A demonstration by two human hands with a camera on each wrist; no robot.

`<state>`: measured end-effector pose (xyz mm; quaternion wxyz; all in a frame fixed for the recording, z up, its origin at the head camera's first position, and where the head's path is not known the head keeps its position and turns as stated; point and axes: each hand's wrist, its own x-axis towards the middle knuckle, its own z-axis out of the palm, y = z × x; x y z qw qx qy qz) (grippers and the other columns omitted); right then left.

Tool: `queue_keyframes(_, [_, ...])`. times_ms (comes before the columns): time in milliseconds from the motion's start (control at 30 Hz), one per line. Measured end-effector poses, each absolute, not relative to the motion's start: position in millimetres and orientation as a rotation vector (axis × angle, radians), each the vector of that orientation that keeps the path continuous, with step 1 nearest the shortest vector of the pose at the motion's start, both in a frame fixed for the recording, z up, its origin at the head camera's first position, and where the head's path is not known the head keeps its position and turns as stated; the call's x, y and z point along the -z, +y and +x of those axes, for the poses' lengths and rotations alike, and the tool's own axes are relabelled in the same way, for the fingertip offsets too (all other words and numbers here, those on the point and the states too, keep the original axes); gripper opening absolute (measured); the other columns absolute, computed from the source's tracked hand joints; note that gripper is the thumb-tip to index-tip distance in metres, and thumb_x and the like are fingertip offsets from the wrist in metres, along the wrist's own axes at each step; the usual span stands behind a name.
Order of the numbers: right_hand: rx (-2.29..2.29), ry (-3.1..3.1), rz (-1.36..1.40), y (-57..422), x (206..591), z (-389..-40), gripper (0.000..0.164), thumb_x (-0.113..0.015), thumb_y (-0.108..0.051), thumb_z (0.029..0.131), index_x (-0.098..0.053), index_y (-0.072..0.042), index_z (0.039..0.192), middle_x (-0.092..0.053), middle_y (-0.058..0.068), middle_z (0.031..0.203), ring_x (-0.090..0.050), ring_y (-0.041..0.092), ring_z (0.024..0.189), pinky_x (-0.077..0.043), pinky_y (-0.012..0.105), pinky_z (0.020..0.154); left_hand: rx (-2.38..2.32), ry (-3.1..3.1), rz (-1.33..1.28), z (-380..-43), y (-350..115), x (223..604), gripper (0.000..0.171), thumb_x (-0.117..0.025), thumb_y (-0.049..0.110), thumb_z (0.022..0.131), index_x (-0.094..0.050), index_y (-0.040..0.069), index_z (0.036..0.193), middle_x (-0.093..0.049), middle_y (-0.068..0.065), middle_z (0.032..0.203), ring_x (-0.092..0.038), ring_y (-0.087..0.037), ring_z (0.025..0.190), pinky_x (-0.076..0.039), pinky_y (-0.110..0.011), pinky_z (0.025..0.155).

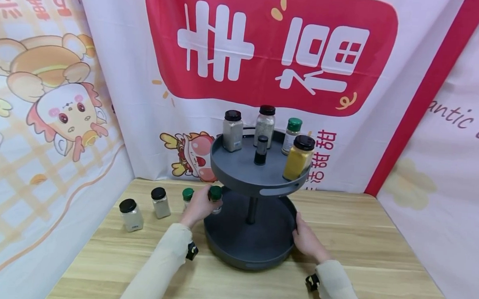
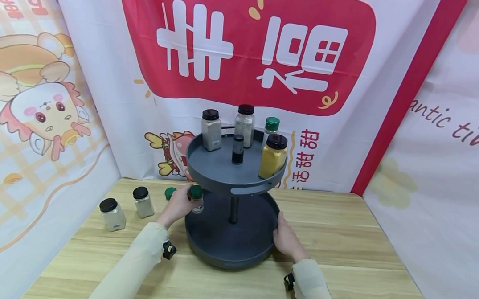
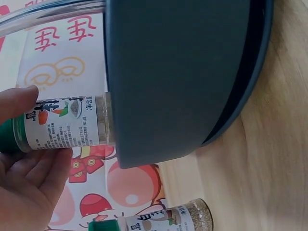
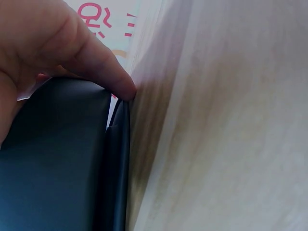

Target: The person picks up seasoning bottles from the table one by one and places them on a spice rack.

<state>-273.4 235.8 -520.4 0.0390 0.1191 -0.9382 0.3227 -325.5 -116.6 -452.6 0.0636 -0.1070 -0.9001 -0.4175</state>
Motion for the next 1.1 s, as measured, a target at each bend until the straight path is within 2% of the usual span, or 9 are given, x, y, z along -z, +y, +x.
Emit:
queue_keyframes(333, [-0.991,-2.877,0.377,235.9,519.7,-274.4,0.058,-0.041,0.001,0.095,-0.011,0.019,0.141,-0.02,0.036,0.145,-0.025,0.044,0.133,-0.021,0.052,0.108,1.283,-2.707,-0.317,-333.9,-112.7,454.9,0.04,-0.075,0.016,0.082,-0.058,0.01,0.117,-0.065,-0.007,0.105,-0.061,-0.023,0.095,-0.05,-0.043,0.083])
queue_keyframes(700, [-1.006,-2.892,0.372,235.1,518.7,-273.5,0.058,-0.039,0.0,0.095,-0.009,0.018,0.142,-0.018,0.035,0.146,-0.024,0.043,0.134,-0.021,0.052,0.108,1.207,-2.718,-0.321,-345.1,-114.4,463.2,0.036,-0.075,0.013,0.079,-0.06,0.007,0.112,-0.066,-0.009,0.102,-0.062,-0.024,0.092,-0.05,-0.044,0.081])
queue_keyframes(933, [-0.999,-2.901,0.38,236.0,519.0,-275.4,0.06,-0.039,-0.001,0.095,-0.007,0.018,0.142,-0.018,0.035,0.146,-0.024,0.043,0.134,-0.021,0.052,0.108,1.147,-2.703,-0.328,-349.8,-117.3,473.4,0.028,-0.076,0.012,0.078,-0.062,0.006,0.101,-0.066,-0.009,0.094,-0.062,-0.024,0.087,-0.05,-0.043,0.079])
queue_keyframes(1100, [-1.005,-2.904,0.377,236.1,518.4,-274.5,0.059,-0.039,0.0,0.095,-0.008,0.018,0.142,-0.018,0.035,0.146,-0.024,0.043,0.134,-0.021,0.052,0.108,1.157,-2.693,-0.278,-351.8,-119.9,479.7,0.029,-0.076,0.012,0.077,-0.063,0.005,0.101,-0.067,-0.01,0.093,-0.062,-0.025,0.088,-0.049,-0.043,0.081])
